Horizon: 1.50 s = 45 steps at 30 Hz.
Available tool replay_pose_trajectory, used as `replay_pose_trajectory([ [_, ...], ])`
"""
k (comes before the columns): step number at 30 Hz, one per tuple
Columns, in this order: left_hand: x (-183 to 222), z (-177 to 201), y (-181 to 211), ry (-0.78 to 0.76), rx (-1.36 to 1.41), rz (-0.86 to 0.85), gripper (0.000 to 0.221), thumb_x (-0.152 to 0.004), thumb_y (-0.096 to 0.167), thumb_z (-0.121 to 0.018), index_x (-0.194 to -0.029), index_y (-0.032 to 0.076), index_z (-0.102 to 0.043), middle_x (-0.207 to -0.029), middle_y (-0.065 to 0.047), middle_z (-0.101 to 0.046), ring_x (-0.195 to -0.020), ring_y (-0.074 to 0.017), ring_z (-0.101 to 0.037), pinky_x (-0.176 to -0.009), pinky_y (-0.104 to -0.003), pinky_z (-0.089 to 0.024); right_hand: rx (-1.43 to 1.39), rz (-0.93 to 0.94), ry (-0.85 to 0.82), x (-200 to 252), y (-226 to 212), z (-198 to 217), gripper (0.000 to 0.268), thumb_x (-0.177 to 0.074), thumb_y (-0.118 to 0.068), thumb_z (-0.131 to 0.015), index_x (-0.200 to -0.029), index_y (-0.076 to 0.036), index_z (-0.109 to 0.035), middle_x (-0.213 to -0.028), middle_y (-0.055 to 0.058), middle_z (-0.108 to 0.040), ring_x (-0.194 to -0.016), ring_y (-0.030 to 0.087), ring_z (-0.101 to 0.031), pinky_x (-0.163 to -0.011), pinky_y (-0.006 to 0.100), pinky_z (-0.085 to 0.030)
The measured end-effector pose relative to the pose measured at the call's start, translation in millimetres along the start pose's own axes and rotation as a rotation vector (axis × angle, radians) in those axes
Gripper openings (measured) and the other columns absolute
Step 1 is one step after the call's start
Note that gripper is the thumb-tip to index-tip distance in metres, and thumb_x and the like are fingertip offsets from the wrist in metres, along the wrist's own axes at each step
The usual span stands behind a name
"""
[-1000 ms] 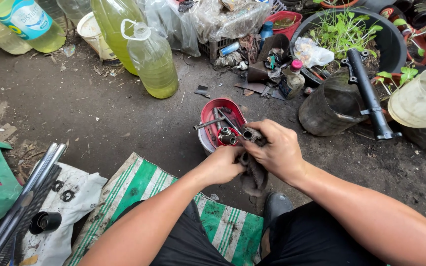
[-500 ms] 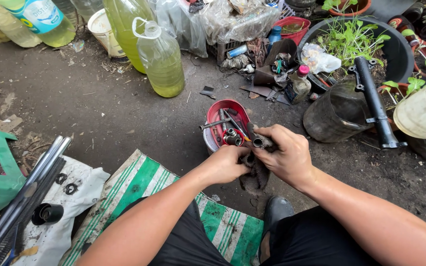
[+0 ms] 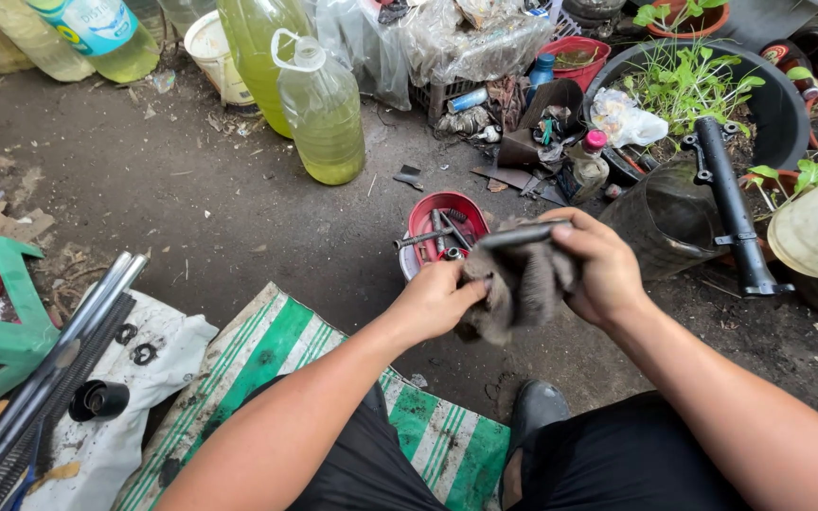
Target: Cleaning and reassembling motorcycle suspension components using a rag and a container
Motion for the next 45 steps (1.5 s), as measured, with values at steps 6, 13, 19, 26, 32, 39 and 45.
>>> replay_pose_trajectory([
  [6,11,37,32,0.395,0.128,-0.236,0.027,-0.096,0.028,-0.085,-0.116,0.010,-0.085,-0.102,-0.014,-0.086,-0.111,-0.0364,-0.080,-0.091,-0.050,-0.063,-0.552,-0.527,0.055,-1,69,6,0.040,-0.101,-0.027,-0.055,-0.132,-0.011,-0.074,-0.125,0.013,-0.075,-0.121,0.033,-0.071,-0.120,0.053,-0.046],
  [13,47,43,96,0.512,0.123,-0.532,0.054,-0.086,0.027,-0.096,-0.136,0.015,-0.080,-0.110,-0.015,-0.084,-0.106,-0.0370,-0.082,-0.090,-0.048,-0.065,-0.638,-0.796,-0.031,50,73,-69,0.029,-0.102,-0.028,-0.064,-0.116,-0.007,-0.077,-0.106,0.013,-0.076,-0.093,0.028,-0.071,-0.102,0.053,-0.052],
  [19,59,57,107,0.595,0.019,-0.580,0.053,-0.078,0.011,-0.097,-0.127,0.028,-0.086,-0.091,-0.002,-0.078,-0.085,-0.0256,-0.080,-0.076,-0.038,-0.064,-0.466,-0.531,-0.318,23,91,-61,0.039,-0.103,-0.034,-0.074,-0.127,-0.003,-0.069,-0.092,0.021,-0.080,-0.074,0.027,-0.080,-0.075,0.047,-0.064],
  [26,67,84,113,0.713,-0.023,-0.605,0.053,-0.078,0.003,-0.092,-0.126,0.025,-0.087,-0.089,-0.010,-0.080,-0.082,-0.0335,-0.081,-0.071,-0.042,-0.064,-0.160,-0.263,-0.560,25,61,-68,0.028,-0.101,-0.022,-0.076,-0.113,0.003,-0.073,-0.075,0.008,-0.075,-0.060,0.012,-0.071,-0.053,0.027,-0.057],
  [32,61,87,102,0.707,-0.030,-0.583,0.052,-0.078,0.002,-0.092,-0.125,0.023,-0.087,-0.090,-0.008,-0.080,-0.085,-0.0315,-0.082,-0.072,-0.041,-0.064,-0.136,-0.199,-0.584,32,46,-73,0.021,-0.099,-0.017,-0.077,-0.107,0.001,-0.071,-0.072,0.002,-0.068,-0.059,0.010,-0.065,-0.053,0.025,-0.050],
  [39,57,87,97,0.675,-0.057,-0.569,0.055,-0.077,-0.001,-0.090,-0.126,0.024,-0.088,-0.085,-0.008,-0.076,-0.077,-0.0272,-0.077,-0.070,-0.039,-0.062,-0.101,-0.164,-0.617,26,56,-72,0.018,-0.100,-0.014,-0.075,-0.108,0.001,-0.070,-0.071,0.000,-0.067,-0.060,0.009,-0.063,-0.054,0.024,-0.049],
  [45,45,105,78,0.656,-0.048,-0.516,0.040,-0.089,0.002,-0.085,-0.128,0.014,-0.083,-0.101,-0.017,-0.081,-0.096,-0.0411,-0.081,-0.082,-0.049,-0.064,-0.224,-0.330,-0.452,7,86,-51,0.026,-0.102,-0.018,-0.073,-0.117,0.002,-0.068,-0.075,0.016,-0.071,-0.048,0.021,-0.068,-0.043,0.035,-0.059],
])
Point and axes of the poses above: each hand's wrist, its own x-axis away from the middle knuckle, its own z-axis out of the back of the hand, y = z × x, the point moved 10 cm from there along -x, towards the middle knuckle
